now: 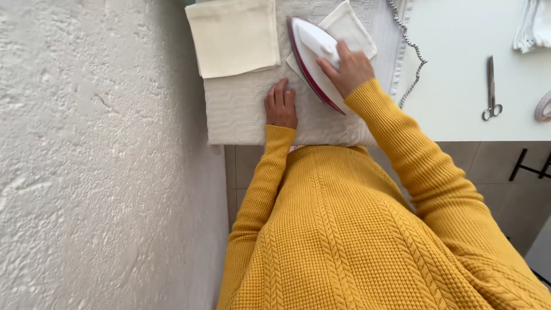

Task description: Ironing and folding small pieces of fabric on a workbench.

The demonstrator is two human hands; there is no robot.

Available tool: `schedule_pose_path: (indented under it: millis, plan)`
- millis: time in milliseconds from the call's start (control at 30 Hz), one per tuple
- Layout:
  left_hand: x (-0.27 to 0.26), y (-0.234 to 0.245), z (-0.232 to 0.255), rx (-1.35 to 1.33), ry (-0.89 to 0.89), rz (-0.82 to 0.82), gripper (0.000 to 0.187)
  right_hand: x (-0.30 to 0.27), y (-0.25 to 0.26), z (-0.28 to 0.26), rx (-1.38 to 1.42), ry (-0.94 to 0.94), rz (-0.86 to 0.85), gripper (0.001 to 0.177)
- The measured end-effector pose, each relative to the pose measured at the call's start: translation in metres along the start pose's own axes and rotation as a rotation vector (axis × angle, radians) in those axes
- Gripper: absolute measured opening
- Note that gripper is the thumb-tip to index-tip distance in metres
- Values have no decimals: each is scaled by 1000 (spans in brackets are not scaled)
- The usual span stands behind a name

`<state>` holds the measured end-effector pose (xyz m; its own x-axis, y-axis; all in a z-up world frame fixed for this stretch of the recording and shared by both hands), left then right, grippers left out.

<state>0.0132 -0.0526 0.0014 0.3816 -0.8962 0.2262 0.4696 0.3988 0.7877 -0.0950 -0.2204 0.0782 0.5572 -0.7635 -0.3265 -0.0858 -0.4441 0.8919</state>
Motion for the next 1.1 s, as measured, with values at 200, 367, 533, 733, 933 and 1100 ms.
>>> schedule_pose_path:
  millis: [200, 367, 533, 733, 933, 1100]
  plan:
    - [12, 10, 10, -24, 86, -10, 13, 0, 8, -3, -58, 43, 59, 54]
    - [17, -1, 15, 5, 42, 77, 21, -8, -1, -1, 32, -3, -104, 52]
    - [17, 15, 16, -163, 91, 120, 22, 6, -7, -8, -16, -11, -115, 55]
    - [20, 21, 14, -246, 109, 115, 22, -3, -4, -20, -5, 94, -25, 54]
    - [22, 13, 15, -180, 88, 96, 25, 4, 1, -3, 1, -8, -22, 54]
    - [23, 10, 19, -98, 107, 19, 30, 7, 13, 0, -156, 64, 125, 52]
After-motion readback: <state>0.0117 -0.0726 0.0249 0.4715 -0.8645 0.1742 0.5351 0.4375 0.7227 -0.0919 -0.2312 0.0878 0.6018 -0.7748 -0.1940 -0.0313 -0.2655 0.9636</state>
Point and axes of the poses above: each hand's wrist, its own x-axis towards the middle knuckle, its own y-axis out of the back of the hand, z = x × y, the point moved 6 cm from there along x, towards the middle knuckle, and after that the axes turned 4 degrees about -z, right-handed, at the moved point
